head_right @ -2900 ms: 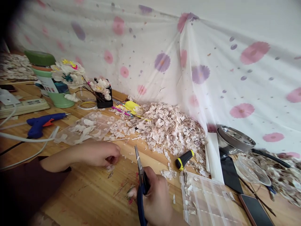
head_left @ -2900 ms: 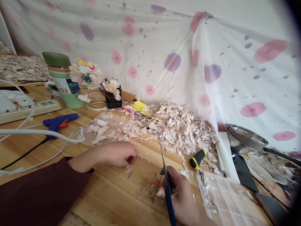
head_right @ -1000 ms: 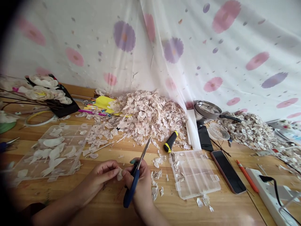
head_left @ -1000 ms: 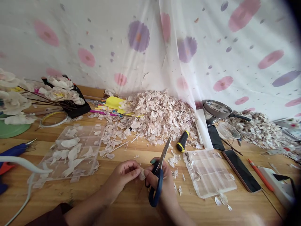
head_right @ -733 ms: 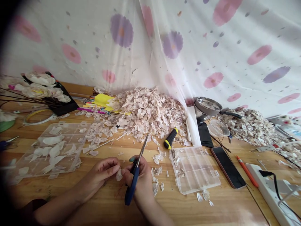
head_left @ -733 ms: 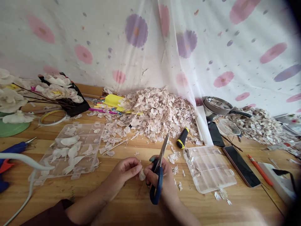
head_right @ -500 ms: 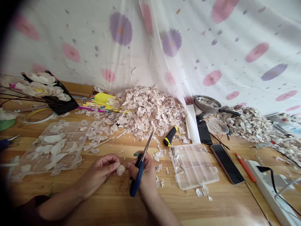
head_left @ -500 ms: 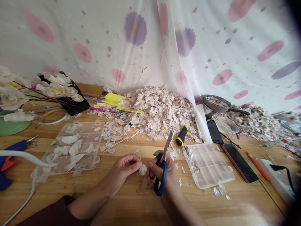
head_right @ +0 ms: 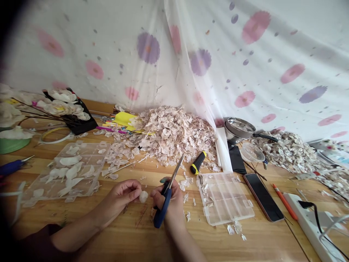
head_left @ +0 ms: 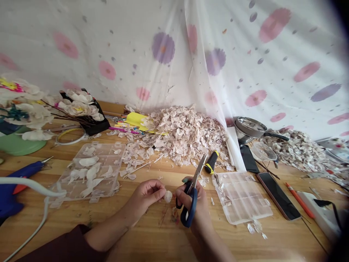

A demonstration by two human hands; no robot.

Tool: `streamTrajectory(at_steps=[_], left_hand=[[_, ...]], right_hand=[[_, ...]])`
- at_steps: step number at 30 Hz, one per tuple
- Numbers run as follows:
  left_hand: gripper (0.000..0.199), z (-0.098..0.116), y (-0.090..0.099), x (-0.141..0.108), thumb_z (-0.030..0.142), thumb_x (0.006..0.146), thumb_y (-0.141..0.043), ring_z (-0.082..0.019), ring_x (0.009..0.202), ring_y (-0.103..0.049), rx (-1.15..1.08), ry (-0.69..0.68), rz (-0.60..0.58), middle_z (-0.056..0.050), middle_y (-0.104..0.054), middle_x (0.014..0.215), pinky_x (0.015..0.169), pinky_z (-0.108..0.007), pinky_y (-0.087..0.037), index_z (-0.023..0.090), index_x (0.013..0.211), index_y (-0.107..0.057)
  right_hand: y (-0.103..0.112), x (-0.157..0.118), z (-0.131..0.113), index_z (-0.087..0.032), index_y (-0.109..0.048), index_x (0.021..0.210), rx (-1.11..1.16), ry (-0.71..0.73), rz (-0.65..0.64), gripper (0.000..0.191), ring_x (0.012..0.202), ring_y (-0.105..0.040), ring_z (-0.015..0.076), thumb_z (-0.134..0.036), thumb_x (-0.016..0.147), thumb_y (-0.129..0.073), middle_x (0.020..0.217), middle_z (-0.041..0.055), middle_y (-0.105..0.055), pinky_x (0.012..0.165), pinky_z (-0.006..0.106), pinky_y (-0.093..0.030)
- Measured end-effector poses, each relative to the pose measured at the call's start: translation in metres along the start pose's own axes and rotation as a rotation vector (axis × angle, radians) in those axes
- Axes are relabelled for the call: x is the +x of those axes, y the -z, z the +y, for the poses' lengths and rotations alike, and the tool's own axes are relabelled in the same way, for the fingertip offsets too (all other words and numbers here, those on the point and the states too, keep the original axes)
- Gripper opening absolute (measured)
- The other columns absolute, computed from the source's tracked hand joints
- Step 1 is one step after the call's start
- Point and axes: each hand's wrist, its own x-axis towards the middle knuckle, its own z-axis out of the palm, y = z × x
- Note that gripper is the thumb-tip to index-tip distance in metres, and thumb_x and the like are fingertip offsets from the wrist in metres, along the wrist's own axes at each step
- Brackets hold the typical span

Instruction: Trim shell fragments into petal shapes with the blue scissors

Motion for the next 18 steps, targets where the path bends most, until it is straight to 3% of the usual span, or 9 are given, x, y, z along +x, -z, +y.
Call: streamTrajectory(at_steps=[7,13,16,18], left_hand=[[0.032,0.000,-0.002,0.002,0.045,0.070,-0.073,-0.011,0.059,-0.045,0.040,-0.031,0.000,0.003,-0.054,0.061,0.057,-0.023,-0.034,0.016,0.066,-0.060],[0.029,0.007,0.002,0.005,0.043,0.071,-0.070,-0.012,0.056,-0.048,0.083,-0.072,0.073,0.001,-0.058,0.060,0.054,-0.024,-0.036,0.016,0.066,-0.061],[0.021,0.028,0.020,-0.008,0.037,0.080,-0.063,-0.014,0.063,-0.057,0.298,-0.214,0.184,-0.002,-0.065,0.068,0.060,-0.025,-0.043,0.017,0.072,-0.065],[0.017,0.043,0.041,-0.023,0.032,0.084,-0.060,-0.016,0.069,-0.060,0.597,-0.404,0.365,-0.003,-0.067,0.073,0.064,-0.027,-0.046,0.018,0.076,-0.067]], right_hand=[[0.001,0.000,0.010,-0.019,-0.051,0.096,-0.076,-0.068,-0.039,0.054,0.045,-0.051,0.0085,-0.035,0.059,-0.087,0.062,-0.0049,-0.064,0.043,0.018,-0.041],[0.003,0.000,0.013,-0.020,-0.051,0.096,-0.136,-0.056,-0.021,0.049,0.044,-0.050,0.0092,-0.041,0.065,-0.082,0.058,-0.0061,-0.060,0.042,0.018,-0.042],[0.006,0.003,0.008,-0.020,-0.051,0.097,-0.132,-0.060,-0.027,0.048,0.044,-0.051,0.0097,-0.042,0.066,-0.081,0.059,-0.0055,-0.061,0.043,0.019,-0.043],[0.007,0.004,0.004,-0.020,-0.051,0.095,-0.165,-0.088,-0.061,0.048,0.045,-0.052,0.0111,-0.040,0.064,-0.083,0.059,-0.0048,-0.061,0.043,0.020,-0.043]])
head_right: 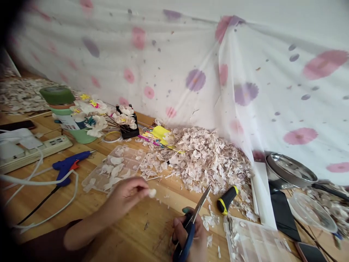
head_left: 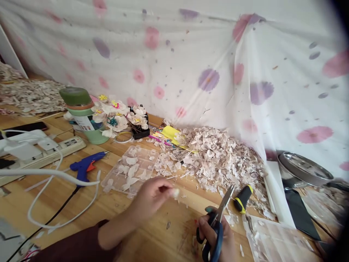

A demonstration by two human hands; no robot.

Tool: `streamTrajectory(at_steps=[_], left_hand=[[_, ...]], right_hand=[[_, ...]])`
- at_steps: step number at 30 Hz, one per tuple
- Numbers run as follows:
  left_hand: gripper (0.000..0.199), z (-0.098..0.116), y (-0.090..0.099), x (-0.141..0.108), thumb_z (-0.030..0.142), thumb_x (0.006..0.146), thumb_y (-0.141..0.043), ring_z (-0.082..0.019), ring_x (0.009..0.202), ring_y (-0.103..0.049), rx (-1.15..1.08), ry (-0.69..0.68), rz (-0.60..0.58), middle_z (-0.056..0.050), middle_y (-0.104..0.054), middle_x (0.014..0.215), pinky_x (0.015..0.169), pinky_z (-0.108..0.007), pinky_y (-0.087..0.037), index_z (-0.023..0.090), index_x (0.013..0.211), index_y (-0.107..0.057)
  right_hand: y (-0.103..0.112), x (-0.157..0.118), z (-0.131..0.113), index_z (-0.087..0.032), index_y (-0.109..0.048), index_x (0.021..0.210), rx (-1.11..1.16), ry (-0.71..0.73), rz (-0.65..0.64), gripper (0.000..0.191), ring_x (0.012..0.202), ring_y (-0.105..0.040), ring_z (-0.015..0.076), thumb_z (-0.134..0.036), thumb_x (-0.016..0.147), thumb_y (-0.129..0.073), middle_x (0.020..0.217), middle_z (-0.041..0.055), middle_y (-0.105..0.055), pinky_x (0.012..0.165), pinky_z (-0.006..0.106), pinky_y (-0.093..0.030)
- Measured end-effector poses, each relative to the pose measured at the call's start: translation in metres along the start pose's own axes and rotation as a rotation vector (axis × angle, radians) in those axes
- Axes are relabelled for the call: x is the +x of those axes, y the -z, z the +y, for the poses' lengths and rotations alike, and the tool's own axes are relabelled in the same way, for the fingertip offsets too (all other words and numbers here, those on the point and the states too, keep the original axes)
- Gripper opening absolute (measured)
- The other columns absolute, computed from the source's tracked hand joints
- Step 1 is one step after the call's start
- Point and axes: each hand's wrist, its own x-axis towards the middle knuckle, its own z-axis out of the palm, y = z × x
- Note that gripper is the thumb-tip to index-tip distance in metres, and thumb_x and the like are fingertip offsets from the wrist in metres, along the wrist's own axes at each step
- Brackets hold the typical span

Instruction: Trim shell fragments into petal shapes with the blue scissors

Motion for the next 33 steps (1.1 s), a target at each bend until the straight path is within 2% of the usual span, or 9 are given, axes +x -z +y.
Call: streamTrajectory(at_steps=[3,6,9,12,16,21,27,30,33], left_hand=[[0.016,-0.010,0.046,-0.004,0.029,0.086,-0.058,-0.021,0.079,-0.064,0.450,-0.226,0.340,-0.005,-0.072,0.082,0.075,-0.033,-0.048,0.020,0.081,-0.070],[0.024,-0.029,0.077,-0.010,0.030,0.090,-0.051,-0.025,0.090,-0.065,0.706,-0.247,0.453,-0.009,-0.074,0.093,0.083,-0.040,-0.049,0.020,0.091,-0.072],[0.030,-0.042,0.090,-0.017,0.032,0.093,-0.045,-0.027,0.094,-0.065,0.754,-0.185,0.545,-0.011,-0.073,0.098,0.087,-0.043,-0.049,0.018,0.099,-0.071],[0.027,-0.046,0.089,-0.023,0.033,0.092,-0.046,-0.026,0.093,-0.065,0.732,-0.154,0.598,-0.008,-0.072,0.095,0.087,-0.042,-0.050,0.020,0.098,-0.069],[0.024,-0.049,0.080,-0.028,0.032,0.091,-0.047,-0.025,0.092,-0.065,0.697,-0.133,0.479,-0.005,-0.073,0.093,0.088,-0.039,-0.050,0.024,0.094,-0.069],[0.028,-0.058,0.070,-0.027,0.031,0.091,-0.046,-0.024,0.093,-0.066,0.700,-0.163,0.281,-0.007,-0.074,0.096,0.087,-0.037,-0.051,0.022,0.096,-0.072],[0.038,-0.072,0.060,-0.020,0.039,0.090,-0.048,-0.028,0.118,-0.059,0.785,-0.155,-0.005,-0.009,-0.065,0.128,0.100,-0.043,-0.046,0.023,0.119,-0.066],[0.036,-0.077,0.059,-0.017,0.038,0.091,-0.046,-0.028,0.115,-0.061,0.815,-0.135,-0.065,-0.008,-0.069,0.123,0.098,-0.043,-0.047,0.023,0.115,-0.068],[0.034,-0.079,0.061,-0.014,0.037,0.090,-0.045,-0.028,0.107,-0.066,0.822,-0.097,-0.063,-0.008,-0.074,0.111,0.094,-0.042,-0.049,0.023,0.105,-0.073]], right_hand=[[-0.002,0.000,-0.001,-0.020,-0.052,0.092,-0.063,-0.040,-0.039,0.047,0.045,-0.055,0.0126,-0.039,0.063,-0.083,0.058,-0.0035,-0.062,0.044,0.022,-0.044],[-0.007,-0.001,0.004,-0.019,-0.054,0.091,-0.042,0.008,-0.002,0.047,0.039,-0.051,0.0099,-0.049,0.065,-0.080,0.052,-0.0054,-0.057,0.041,0.019,-0.041],[-0.012,-0.002,0.012,-0.019,-0.054,0.089,-0.035,0.050,0.034,0.051,0.036,-0.047,0.0090,-0.056,0.064,-0.078,0.046,-0.0072,-0.052,0.038,0.018,-0.037],[-0.013,-0.002,0.017,-0.020,-0.054,0.091,-0.058,0.055,0.038,0.053,0.035,-0.046,0.0092,-0.060,0.064,-0.076,0.048,-0.0056,-0.055,0.036,0.018,-0.035],[-0.012,-0.006,0.019,-0.019,-0.054,0.094,-0.086,0.020,0.004,0.055,0.035,-0.044,0.0079,-0.060,0.064,-0.076,0.054,-0.0036,-0.059,0.037,0.018,-0.032],[-0.014,-0.010,0.017,-0.020,-0.055,0.095,-0.126,0.000,-0.021,0.052,0.039,-0.043,0.0093,-0.058,0.067,-0.074,0.056,-0.0045,-0.057,0.037,0.021,-0.031],[-0.020,-0.015,0.009,-0.019,-0.055,0.092,-0.092,-0.037,-0.088,0.045,0.040,-0.038,0.0078,-0.047,0.065,-0.078,0.053,-0.0080,-0.050,0.042,0.019,-0.025],[-0.022,-0.017,0.009,-0.019,-0.056,0.091,-0.096,-0.025,-0.093,0.038,0.043,-0.037,0.0076,-0.040,0.066,-0.075,0.055,-0.0091,-0.046,0.044,0.019,-0.024],[-0.021,-0.017,0.012,-0.018,-0.057,0.091,-0.125,-0.010,-0.094,0.034,0.045,-0.039,0.0085,-0.037,0.068,-0.073,0.057,-0.0079,-0.047,0.045,0.020,-0.026]])
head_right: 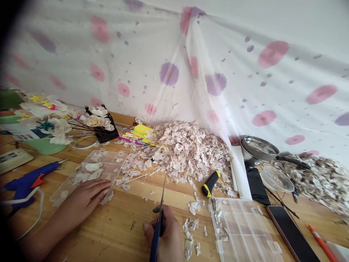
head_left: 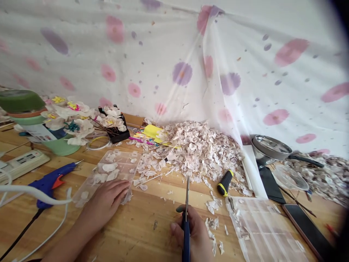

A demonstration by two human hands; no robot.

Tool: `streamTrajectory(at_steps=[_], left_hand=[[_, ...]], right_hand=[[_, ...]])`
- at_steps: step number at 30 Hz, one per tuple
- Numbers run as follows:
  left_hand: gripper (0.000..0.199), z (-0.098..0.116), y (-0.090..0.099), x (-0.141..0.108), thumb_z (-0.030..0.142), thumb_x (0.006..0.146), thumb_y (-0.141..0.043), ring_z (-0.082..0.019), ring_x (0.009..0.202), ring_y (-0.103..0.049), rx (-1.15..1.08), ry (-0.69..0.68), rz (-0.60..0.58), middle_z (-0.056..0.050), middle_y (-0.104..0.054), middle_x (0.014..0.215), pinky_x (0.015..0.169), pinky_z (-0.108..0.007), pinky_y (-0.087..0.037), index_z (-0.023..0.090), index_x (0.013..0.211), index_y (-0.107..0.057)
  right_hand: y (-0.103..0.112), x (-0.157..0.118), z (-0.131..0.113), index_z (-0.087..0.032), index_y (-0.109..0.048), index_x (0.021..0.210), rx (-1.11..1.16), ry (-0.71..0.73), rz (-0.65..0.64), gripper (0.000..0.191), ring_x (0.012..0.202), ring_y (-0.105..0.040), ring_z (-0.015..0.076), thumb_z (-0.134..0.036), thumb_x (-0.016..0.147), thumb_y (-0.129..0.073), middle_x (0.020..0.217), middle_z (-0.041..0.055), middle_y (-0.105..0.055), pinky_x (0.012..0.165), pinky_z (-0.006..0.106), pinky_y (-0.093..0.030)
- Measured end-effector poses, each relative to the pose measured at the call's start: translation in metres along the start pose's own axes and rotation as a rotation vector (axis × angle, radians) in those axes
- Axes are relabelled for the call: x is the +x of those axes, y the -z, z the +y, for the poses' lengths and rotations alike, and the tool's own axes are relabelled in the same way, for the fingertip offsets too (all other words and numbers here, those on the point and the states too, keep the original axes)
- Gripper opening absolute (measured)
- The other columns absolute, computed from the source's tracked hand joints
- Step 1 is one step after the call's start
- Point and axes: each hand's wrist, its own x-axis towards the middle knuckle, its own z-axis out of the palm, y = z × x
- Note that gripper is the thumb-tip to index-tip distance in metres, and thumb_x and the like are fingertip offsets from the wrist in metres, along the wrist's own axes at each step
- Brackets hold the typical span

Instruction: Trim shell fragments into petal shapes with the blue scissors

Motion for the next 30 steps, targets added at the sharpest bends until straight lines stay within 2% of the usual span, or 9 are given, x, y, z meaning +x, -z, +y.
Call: streamTrajectory(at_steps=[6,9,12,15,17,19,23,26,30], left_hand=[[0.030,-0.001,0.002,0.002,0.037,0.087,-0.048,-0.029,0.100,-0.067,0.027,0.067,-0.003,-0.008,-0.076,0.103,0.091,-0.043,-0.049,0.022,0.094,-0.073],[0.028,-0.007,0.006,0.002,0.036,0.086,-0.048,-0.029,0.095,-0.068,0.058,0.055,0.003,-0.008,-0.076,0.098,0.088,-0.043,-0.050,0.024,0.090,-0.073],[0.031,-0.012,0.015,0.008,0.035,0.087,-0.042,-0.031,0.095,-0.067,0.143,0.047,0.098,-0.010,-0.075,0.099,0.089,-0.046,-0.050,0.025,0.089,-0.072],[0.034,-0.007,0.020,0.021,0.036,0.088,-0.040,-0.034,0.101,-0.064,0.235,0.058,0.183,-0.013,-0.072,0.108,0.089,-0.050,-0.048,0.023,0.096,-0.071],[0.034,0.006,0.019,0.033,0.034,0.089,-0.041,-0.033,0.101,-0.064,0.231,0.001,0.139,-0.013,-0.071,0.109,0.089,-0.048,-0.048,0.021,0.098,-0.071],[0.033,0.024,0.013,0.047,0.030,0.089,-0.043,-0.031,0.101,-0.063,0.202,-0.075,0.045,-0.013,-0.071,0.108,0.090,-0.045,-0.047,0.019,0.098,-0.072],[0.028,0.053,0.000,0.069,0.019,0.087,-0.046,-0.030,0.102,-0.062,0.199,-0.095,-0.123,-0.012,-0.071,0.106,0.089,-0.044,-0.045,0.020,0.092,-0.073],[0.027,0.058,-0.007,0.077,0.016,0.084,-0.047,-0.031,0.100,-0.062,0.188,-0.067,-0.181,-0.011,-0.071,0.103,0.085,-0.044,-0.044,0.021,0.086,-0.074],[0.029,0.050,-0.011,0.080,0.014,0.084,-0.046,-0.031,0.098,-0.062,0.140,-0.041,-0.161,-0.012,-0.071,0.102,0.084,-0.044,-0.043,0.022,0.085,-0.074]], right_hand=[[-0.002,0.001,0.015,-0.020,-0.053,0.094,0.021,-0.010,-0.040,0.037,0.046,-0.044,0.0102,-0.038,0.067,-0.071,0.059,-0.0056,-0.054,0.044,0.020,-0.029],[-0.003,0.000,0.017,-0.020,-0.052,0.092,0.059,-0.029,-0.073,0.038,0.046,-0.043,0.0098,-0.039,0.066,-0.072,0.057,-0.0057,-0.053,0.044,0.020,-0.028],[-0.003,-0.001,0.012,-0.019,-0.054,0.091,0.039,-0.019,-0.098,0.037,0.046,-0.041,0.0088,-0.037,0.065,-0.072,0.056,-0.0059,-0.053,0.046,0.020,-0.028],[-0.002,-0.003,0.004,-0.018,-0.055,0.090,0.004,-0.014,-0.117,0.036,0.046,-0.041,0.0085,-0.033,0.063,-0.073,0.055,-0.0062,-0.053,0.047,0.019,-0.028],[-0.001,-0.004,0.002,-0.019,-0.056,0.089,0.002,-0.026,-0.137,0.037,0.045,-0.041,0.0088,-0.035,0.062,-0.075,0.054,-0.0063,-0.053,0.046,0.019,-0.028],[0.000,-0.004,0.004,-0.020,-0.057,0.088,0.003,-0.032,-0.145,0.039,0.045,-0.041,0.0092,-0.036,0.060,-0.078,0.053,-0.0068,-0.052,0.045,0.019,-0.029],[0.002,-0.001,0.013,-0.023,-0.059,0.089,-0.001,-0.013,-0.131,0.039,0.045,-0.045,0.0107,-0.037,0.059,-0.080,0.051,-0.0071,-0.053,0.045,0.020,-0.031],[0.005,0.001,0.017,-0.024,-0.061,0.089,0.007,-0.002,-0.140,0.039,0.045,-0.047,0.0117,-0.038,0.059,-0.081,0.052,-0.0059,-0.056,0.046,0.021,-0.033],[0.007,0.002,0.021,-0.024,-0.062,0.088,0.009,-0.010,-0.148,0.039,0.044,-0.048,0.0120,-0.038,0.058,-0.082,0.053,-0.0051,-0.058,0.045,0.021,-0.034]])
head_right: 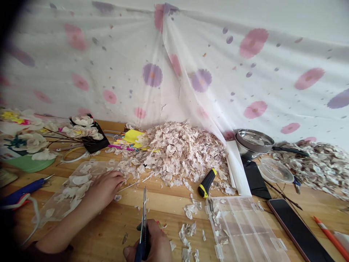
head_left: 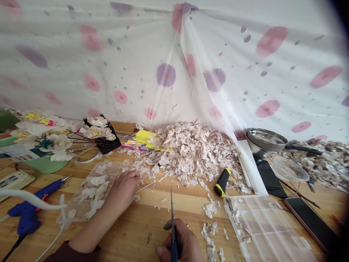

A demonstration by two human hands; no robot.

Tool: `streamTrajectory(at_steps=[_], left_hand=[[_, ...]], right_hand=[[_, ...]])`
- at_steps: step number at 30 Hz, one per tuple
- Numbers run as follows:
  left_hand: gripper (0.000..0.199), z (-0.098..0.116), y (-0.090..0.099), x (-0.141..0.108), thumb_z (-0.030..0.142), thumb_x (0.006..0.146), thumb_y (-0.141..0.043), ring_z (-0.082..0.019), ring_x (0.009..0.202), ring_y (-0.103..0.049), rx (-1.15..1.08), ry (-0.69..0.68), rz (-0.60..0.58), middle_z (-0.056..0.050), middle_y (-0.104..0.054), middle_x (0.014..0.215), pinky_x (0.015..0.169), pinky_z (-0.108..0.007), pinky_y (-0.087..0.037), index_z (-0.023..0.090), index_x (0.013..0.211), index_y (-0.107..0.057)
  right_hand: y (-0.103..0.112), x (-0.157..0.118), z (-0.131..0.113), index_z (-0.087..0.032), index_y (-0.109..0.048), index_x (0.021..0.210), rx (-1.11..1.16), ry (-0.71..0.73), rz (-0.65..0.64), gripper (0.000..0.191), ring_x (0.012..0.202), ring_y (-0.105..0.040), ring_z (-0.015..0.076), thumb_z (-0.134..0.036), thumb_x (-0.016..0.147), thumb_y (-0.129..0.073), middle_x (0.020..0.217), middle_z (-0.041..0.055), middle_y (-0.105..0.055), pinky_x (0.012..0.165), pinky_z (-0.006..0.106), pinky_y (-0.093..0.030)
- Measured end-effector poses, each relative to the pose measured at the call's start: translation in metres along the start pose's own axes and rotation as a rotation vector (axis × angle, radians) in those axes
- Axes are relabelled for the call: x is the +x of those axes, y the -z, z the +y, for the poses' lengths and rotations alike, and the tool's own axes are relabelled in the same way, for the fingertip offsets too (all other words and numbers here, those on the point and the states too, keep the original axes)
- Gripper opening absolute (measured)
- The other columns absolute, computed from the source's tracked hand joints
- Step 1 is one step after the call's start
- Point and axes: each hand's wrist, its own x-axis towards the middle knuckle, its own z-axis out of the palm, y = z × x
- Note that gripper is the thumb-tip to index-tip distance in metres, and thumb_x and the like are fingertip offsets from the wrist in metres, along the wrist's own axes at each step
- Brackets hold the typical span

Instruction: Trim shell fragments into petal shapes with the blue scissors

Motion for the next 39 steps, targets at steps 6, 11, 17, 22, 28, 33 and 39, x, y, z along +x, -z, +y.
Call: streamTrajectory(at_steps=[6,11,17,22,28,33,39], left_hand=[[0.015,0.012,0.005,-0.006,0.027,0.082,-0.055,-0.027,0.091,-0.062,-0.582,0.113,0.045,-0.009,-0.070,0.092,0.083,-0.040,-0.045,0.020,0.081,-0.068],[0.028,0.051,0.006,-0.025,0.043,0.071,-0.076,-0.015,0.072,-0.057,-1.539,0.410,-0.136,0.001,-0.063,0.073,0.070,-0.025,-0.044,0.019,0.081,-0.064],[0.032,0.084,-0.009,-0.042,0.043,0.070,-0.079,-0.010,0.064,-0.047,-1.850,0.426,-0.484,0.002,-0.056,0.064,0.064,-0.020,-0.039,0.016,0.068,-0.062],[0.036,0.090,-0.017,-0.050,0.047,0.071,-0.077,-0.010,0.063,-0.045,-1.782,0.347,-0.597,0.001,-0.057,0.065,0.063,-0.022,-0.037,0.015,0.067,-0.064],[0.034,0.089,-0.016,-0.051,0.048,0.070,-0.077,-0.012,0.068,-0.050,-1.805,0.449,-0.583,0.000,-0.060,0.070,0.066,-0.024,-0.040,0.015,0.069,-0.067],[0.036,0.091,-0.016,-0.047,0.051,0.068,-0.077,-0.014,0.073,-0.053,-1.793,0.606,-0.402,0.000,-0.062,0.073,0.070,-0.025,-0.041,0.017,0.078,-0.070],[0.044,0.091,-0.008,-0.049,0.059,0.070,-0.071,-0.018,0.080,-0.054,-1.660,0.459,-0.388,-0.002,-0.064,0.079,0.075,-0.028,-0.041,0.017,0.081,-0.069]], right_hand=[[-0.004,0.000,-0.001,-0.022,-0.060,0.089,0.025,0.029,0.082,0.039,0.043,-0.047,0.0107,-0.039,0.061,-0.080,0.052,-0.0052,-0.057,0.044,0.020,-0.032],[-0.005,0.000,-0.014,-0.020,-0.056,0.093,0.188,0.042,0.192,0.039,0.043,-0.041,0.0079,-0.042,0.068,-0.076,0.058,-0.0049,-0.058,0.043,0.019,-0.029],[-0.001,0.007,-0.015,-0.021,-0.054,0.096,0.315,0.055,0.243,0.048,0.041,-0.047,0.0091,-0.049,0.066,-0.078,0.058,-0.0053,-0.059,0.040,0.018,-0.036],[0.003,0.009,-0.016,-0.019,-0.051,0.100,0.416,0.058,0.334,0.052,0.041,-0.048,0.0092,-0.048,0.067,-0.079,0.050,-0.0072,-0.056,0.040,0.017,-0.039],[0.009,0.002,-0.035,-0.020,-0.048,0.103,0.504,-0.078,0.307,0.054,0.046,-0.045,0.0080,-0.041,0.067,-0.082,0.051,-0.0080,-0.053,0.040,0.015,-0.039],[0.011,-0.001,-0.042,-0.019,-0.046,0.106,0.584,-0.217,0.255,0.058,0.040,-0.042,0.0065,-0.043,0.067,-0.081,0.048,-0.0089,-0.052,0.038,0.016,-0.038],[0.007,0.001,-0.037,-0.018,-0.050,0.097,0.529,-0.129,0.241,0.054,0.043,-0.044,0.0057,-0.039,0.062,-0.085,0.051,-0.0087,-0.054,0.040,0.015,-0.039]])
